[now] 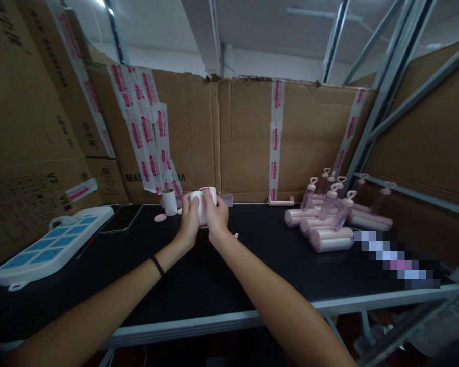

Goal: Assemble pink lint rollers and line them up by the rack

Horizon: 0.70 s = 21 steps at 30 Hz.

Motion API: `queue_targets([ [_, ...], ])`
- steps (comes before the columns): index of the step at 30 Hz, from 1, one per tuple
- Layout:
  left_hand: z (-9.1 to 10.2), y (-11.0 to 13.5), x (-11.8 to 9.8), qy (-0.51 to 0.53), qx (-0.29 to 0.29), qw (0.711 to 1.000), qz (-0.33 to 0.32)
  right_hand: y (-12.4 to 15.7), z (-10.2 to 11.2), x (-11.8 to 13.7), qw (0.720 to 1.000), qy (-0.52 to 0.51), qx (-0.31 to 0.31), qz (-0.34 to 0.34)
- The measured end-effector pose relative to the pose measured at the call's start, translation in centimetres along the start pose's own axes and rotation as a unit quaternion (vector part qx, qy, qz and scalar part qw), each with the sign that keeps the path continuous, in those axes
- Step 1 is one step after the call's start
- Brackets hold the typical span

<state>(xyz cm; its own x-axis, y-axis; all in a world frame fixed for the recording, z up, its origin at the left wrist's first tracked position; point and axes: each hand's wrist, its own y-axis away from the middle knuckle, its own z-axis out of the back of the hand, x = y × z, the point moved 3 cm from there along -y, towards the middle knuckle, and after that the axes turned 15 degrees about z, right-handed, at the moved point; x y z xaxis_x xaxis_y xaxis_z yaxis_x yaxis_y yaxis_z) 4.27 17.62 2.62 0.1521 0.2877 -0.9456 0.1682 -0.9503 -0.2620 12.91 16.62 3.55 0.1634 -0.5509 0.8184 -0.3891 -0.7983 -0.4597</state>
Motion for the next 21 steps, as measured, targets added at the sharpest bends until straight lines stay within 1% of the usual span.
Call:
queue_targets([
  [3,0.0,-0.4,0.1,-0.019,0.022,1.000,-0.003,-0.3,0.2,-0.1,1.000,0.019,-0.001,0.023],
  [8,0.2,-0.9,-0.8,-0.049,0.055,0.997,-0.030,-1.3,0.6,0.7,0.991,0.084,0.044,0.098],
  [12,0.2,-1.1,-1.7,-0.046,0.108,0.993,-0.027,-2.2,1.2,1.3,0.980,0.125,0.085,0.131],
  [16,0.3,-1.1,-2.3,-0.053,0.145,0.988,-0.024,-2.9,1.5,1.3,0.971,0.132,0.115,0.161],
  [19,0.2,-0.9,-2.7,-0.055,0.165,0.984,-0.032,-3.2,1.7,1.4,0.968,0.127,0.119,0.180],
  [21,0.1,-0.8,-3.0,-0.057,0.172,0.983,-0.038,-3.2,1.8,1.5,0.967,0.131,0.108,0.188],
])
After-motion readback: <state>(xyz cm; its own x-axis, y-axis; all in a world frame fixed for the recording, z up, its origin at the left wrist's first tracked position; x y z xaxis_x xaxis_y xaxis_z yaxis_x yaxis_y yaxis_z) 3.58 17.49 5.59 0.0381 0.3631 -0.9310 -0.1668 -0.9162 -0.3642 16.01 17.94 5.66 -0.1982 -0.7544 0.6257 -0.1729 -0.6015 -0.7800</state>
